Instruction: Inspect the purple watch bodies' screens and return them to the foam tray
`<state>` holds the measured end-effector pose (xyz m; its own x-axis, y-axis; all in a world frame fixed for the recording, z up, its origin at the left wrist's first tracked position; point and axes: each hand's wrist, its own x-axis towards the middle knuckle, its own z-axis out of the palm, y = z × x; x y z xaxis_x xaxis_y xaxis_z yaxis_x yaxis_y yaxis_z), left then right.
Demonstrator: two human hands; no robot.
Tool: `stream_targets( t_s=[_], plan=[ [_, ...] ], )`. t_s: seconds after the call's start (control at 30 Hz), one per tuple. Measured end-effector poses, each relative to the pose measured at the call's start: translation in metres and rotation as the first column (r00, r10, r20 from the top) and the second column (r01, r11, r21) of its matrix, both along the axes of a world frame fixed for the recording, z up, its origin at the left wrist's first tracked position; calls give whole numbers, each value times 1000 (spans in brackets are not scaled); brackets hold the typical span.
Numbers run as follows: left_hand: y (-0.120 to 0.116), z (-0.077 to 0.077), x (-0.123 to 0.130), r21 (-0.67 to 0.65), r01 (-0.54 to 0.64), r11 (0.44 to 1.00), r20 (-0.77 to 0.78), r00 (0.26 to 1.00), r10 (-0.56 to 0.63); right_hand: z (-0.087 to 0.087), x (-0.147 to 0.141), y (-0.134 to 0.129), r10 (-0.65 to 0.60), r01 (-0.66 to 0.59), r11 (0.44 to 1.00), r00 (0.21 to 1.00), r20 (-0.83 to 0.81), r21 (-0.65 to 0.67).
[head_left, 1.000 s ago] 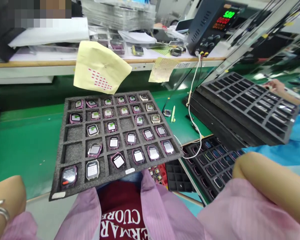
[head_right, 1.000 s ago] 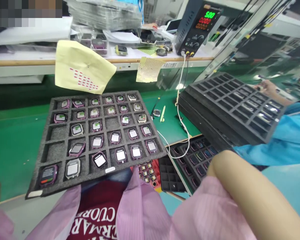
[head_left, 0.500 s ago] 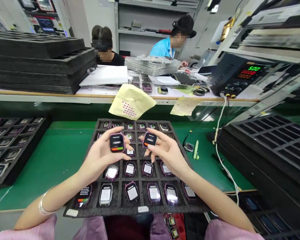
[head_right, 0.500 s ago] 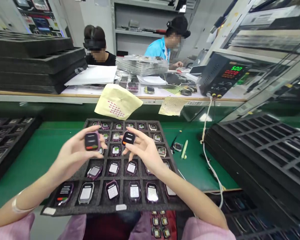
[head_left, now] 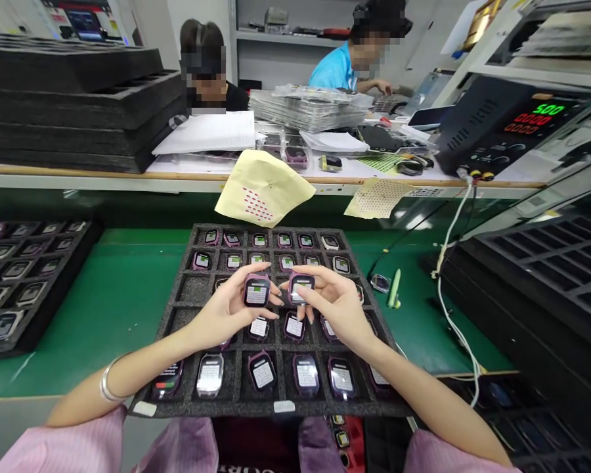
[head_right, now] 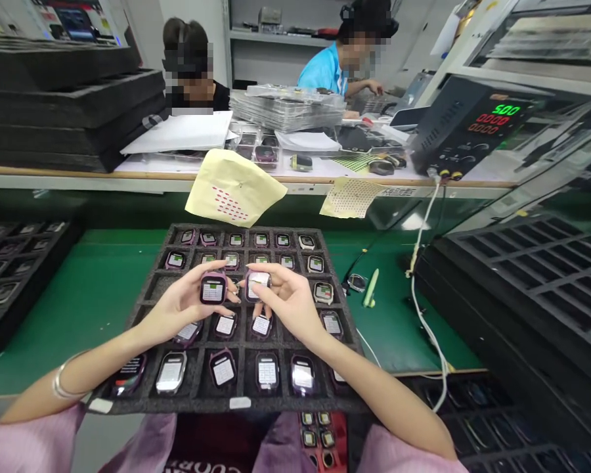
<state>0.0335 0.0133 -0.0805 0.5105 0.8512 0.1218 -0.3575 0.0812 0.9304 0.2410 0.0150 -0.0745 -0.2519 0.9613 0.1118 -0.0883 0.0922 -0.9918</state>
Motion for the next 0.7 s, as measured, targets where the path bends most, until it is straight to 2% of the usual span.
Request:
stream_targets(
  t_s=[0.1, 0.33, 0.5, 0.7],
  plan=[
    [0, 0, 0, 0, -3, 1000, 13, 1000, 3, -2, 2, 0, 23, -23, 1000, 1000, -1, 13],
    [1, 1, -1, -21, -117, 993, -18, 993, 117, 3, 4, -8, 174, -176, 984, 982, -76, -30],
    [0, 0, -2, -8, -79, 997, 30, 996, 79, 3, 2, -10, 129, -132, 990, 990, -64, -44],
    [-1, 0, -1, 10, -95, 995, 12, 995, 95, -2, 5, -7, 187, -193, 980, 974, -132, -39]
  ],
)
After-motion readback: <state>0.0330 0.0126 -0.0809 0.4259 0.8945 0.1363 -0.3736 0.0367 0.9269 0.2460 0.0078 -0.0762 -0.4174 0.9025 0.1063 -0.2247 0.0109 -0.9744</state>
